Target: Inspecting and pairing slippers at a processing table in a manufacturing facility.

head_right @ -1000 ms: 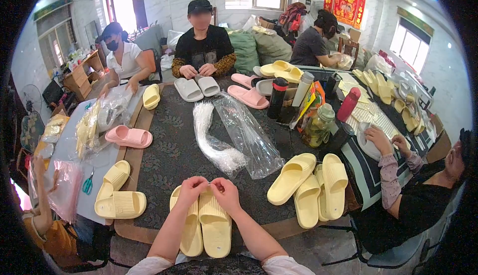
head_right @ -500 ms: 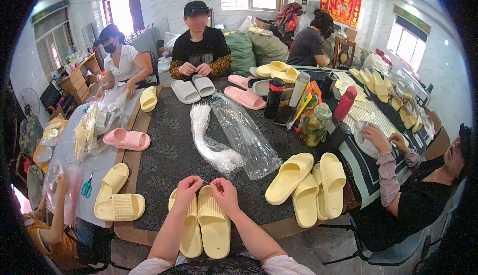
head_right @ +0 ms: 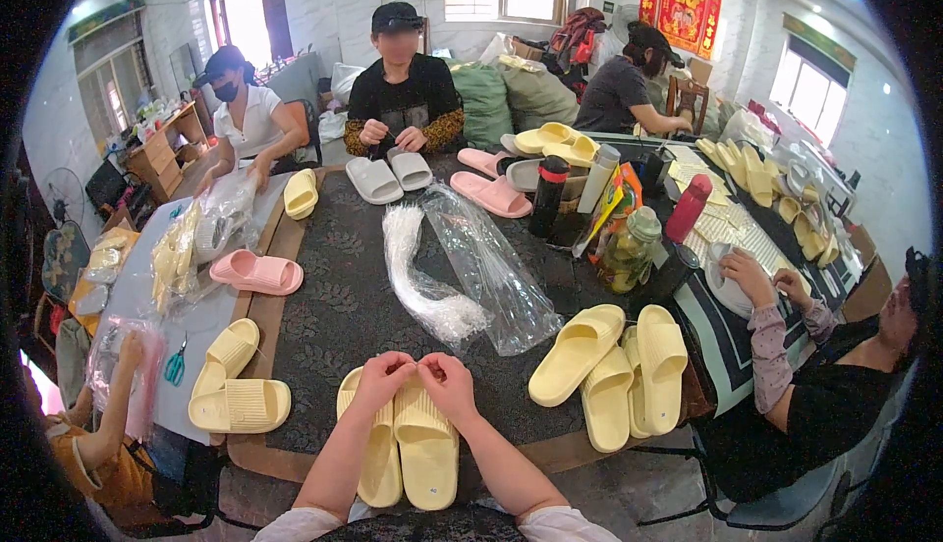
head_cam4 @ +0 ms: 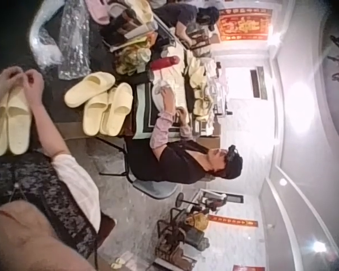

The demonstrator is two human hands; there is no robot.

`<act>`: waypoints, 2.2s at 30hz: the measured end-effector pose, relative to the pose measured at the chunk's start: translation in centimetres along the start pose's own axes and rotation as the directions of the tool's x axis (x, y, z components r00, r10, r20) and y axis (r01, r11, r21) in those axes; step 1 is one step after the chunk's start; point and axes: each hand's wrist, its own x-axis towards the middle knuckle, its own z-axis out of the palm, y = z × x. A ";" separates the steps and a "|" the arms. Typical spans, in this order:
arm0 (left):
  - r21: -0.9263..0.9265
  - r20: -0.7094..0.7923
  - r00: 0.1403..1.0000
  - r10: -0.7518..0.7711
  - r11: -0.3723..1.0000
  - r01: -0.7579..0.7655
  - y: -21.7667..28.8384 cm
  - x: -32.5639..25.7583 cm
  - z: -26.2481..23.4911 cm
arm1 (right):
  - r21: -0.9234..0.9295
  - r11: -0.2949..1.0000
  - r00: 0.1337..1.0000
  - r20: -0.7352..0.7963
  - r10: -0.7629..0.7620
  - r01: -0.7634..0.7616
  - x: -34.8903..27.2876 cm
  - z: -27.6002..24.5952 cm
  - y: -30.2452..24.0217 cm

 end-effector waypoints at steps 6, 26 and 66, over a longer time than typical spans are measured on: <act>-0.149 -0.065 0.998 -0.019 0.989 0.009 -0.6 0.0 -0.4 | 0.018 1.000 1.000 0.013 0.020 -0.020 -0.1 0.2 0.2; -0.224 -0.035 0.998 -0.061 0.973 0.052 -0.3 0.3 -0.5 | -0.001 1.000 1.000 0.012 0.008 -0.008 0.0 0.1 0.0; -0.270 0.044 0.982 -0.184 0.944 0.189 1.0 -0.4 -0.8 | -0.014 1.000 1.000 0.012 0.008 -0.008 0.0 0.0 -0.6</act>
